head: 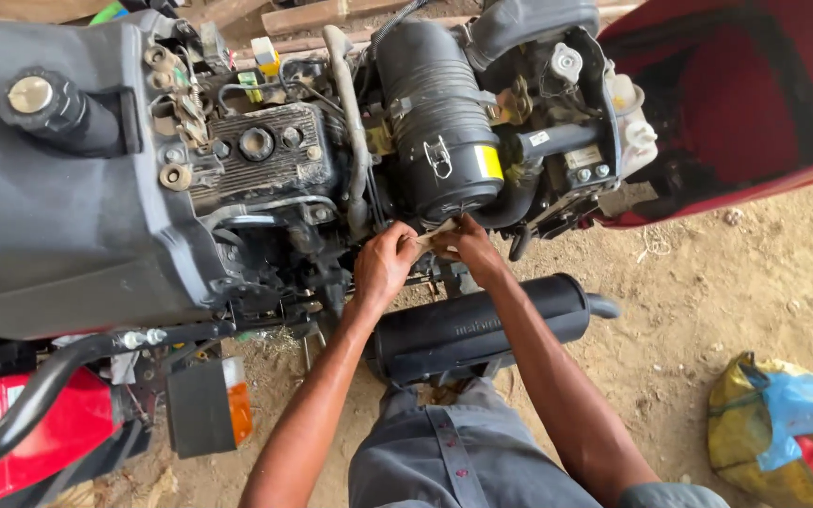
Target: Replacing the air filter of a tractor engine.
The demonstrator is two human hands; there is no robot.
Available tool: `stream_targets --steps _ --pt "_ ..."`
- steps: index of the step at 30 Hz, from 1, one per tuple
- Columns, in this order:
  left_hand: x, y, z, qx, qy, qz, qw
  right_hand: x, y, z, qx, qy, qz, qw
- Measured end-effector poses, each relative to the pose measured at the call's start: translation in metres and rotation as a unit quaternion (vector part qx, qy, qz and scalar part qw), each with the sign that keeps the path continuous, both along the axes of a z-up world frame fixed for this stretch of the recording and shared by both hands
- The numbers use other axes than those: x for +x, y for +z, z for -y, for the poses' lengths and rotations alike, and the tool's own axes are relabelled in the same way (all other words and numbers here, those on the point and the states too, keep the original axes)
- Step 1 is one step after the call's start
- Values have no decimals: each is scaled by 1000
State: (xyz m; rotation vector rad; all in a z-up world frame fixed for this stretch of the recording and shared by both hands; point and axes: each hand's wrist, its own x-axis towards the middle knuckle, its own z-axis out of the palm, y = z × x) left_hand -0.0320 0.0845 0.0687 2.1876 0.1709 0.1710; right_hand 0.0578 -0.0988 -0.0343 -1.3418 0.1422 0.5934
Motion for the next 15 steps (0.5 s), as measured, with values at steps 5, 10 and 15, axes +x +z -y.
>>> stream_targets --steps 5,10,15 --pt "-9 -4 10 -18 26 5 999 -28 54 1 -171 59 97 979" --pt "-7 -2 12 -58 50 -53 996 -22 77 6 -260 104 86 956" --pt "-3 -24 11 -13 42 33 998 -1 41 12 -68 124 19 990"
